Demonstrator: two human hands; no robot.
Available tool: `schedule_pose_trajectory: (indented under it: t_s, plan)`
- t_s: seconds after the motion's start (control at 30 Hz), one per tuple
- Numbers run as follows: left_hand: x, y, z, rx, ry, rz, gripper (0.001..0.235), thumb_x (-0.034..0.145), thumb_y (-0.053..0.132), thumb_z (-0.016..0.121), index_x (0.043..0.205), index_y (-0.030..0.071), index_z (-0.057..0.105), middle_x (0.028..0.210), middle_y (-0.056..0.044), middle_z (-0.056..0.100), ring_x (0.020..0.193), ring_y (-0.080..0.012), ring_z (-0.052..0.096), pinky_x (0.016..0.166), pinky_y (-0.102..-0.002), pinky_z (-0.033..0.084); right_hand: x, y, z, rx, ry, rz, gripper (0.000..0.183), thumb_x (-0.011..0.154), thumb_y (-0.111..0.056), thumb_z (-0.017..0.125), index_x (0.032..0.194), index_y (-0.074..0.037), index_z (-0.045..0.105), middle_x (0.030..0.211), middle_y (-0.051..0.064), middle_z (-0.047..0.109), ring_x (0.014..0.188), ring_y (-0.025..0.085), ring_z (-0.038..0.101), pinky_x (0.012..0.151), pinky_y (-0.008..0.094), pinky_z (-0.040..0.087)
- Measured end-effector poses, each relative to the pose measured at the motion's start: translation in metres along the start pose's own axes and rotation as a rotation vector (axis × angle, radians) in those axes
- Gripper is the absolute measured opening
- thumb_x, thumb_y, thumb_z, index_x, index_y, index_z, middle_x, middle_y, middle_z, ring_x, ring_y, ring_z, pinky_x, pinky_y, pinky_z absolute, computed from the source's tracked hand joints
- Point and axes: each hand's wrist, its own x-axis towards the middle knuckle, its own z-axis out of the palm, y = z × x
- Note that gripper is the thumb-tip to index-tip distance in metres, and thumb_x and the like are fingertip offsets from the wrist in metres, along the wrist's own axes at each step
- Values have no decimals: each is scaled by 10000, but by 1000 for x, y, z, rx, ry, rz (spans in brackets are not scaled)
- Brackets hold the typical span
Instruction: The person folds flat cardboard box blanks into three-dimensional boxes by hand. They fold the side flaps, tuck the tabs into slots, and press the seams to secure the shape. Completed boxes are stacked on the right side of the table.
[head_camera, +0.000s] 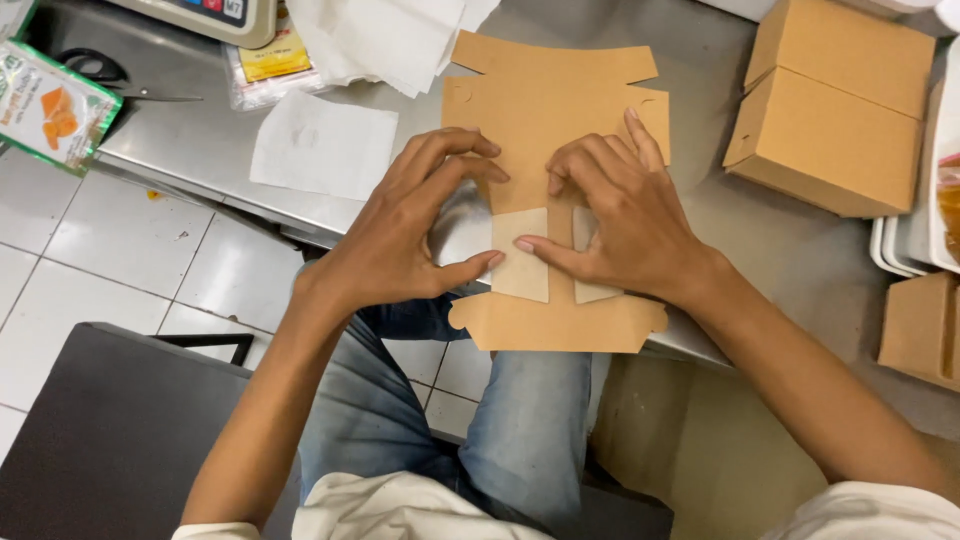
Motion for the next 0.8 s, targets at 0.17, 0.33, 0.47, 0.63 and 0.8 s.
schedule_pose_trajectory:
  t_s: [0.17,0.33,0.47,0.63,0.8]
  plan:
    - [3,-17,1,-124,-162,-85,937,890,333,828,1592,77,263,1697,-164,267,1615,-355,233,1323,-517,231,-2,4,3,-53,-10,-63,557,944,-517,791,1224,-47,684,1318,143,687,1263,322,673,1213,731,105]
    - [4,-21,4,-73,-233,-121,1101,820,491,844,1611,64,209,1713,-164,252,1620,-361,175,1312,-532,127,-3,6,5,-76,33,-133,499,993,-487,812,1204,-42,735,1225,149,747,1225,346,734,1204,767,29]
    - [6,-20,3,-67,-277,-153,1083,793,493,847,1592,86,241,1694,-155,284,1614,-354,148,1294,-513,96,-2,5,4,-74,39,-135,502,973,-487,827,1183,-40,741,1222,147,748,1184,339,745,1199,771,73]
    - [8,-20,2,-58,-312,-168,1156,733,483,897,1584,71,231,1690,-172,274,1610,-355,113,1289,-496,69,-1,6,3,-72,20,-142,506,975,-489,827,1204,-45,745,1212,131,762,1212,326,745,1219,745,71]
    - [7,-18,-1,-87,-313,-165,1047,846,501,786,1585,57,191,1693,-182,264,1613,-363,105,1296,-489,64,-2,7,3,-63,16,-138,510,955,-455,855,1212,-28,747,1249,154,760,1213,339,741,1217,763,86]
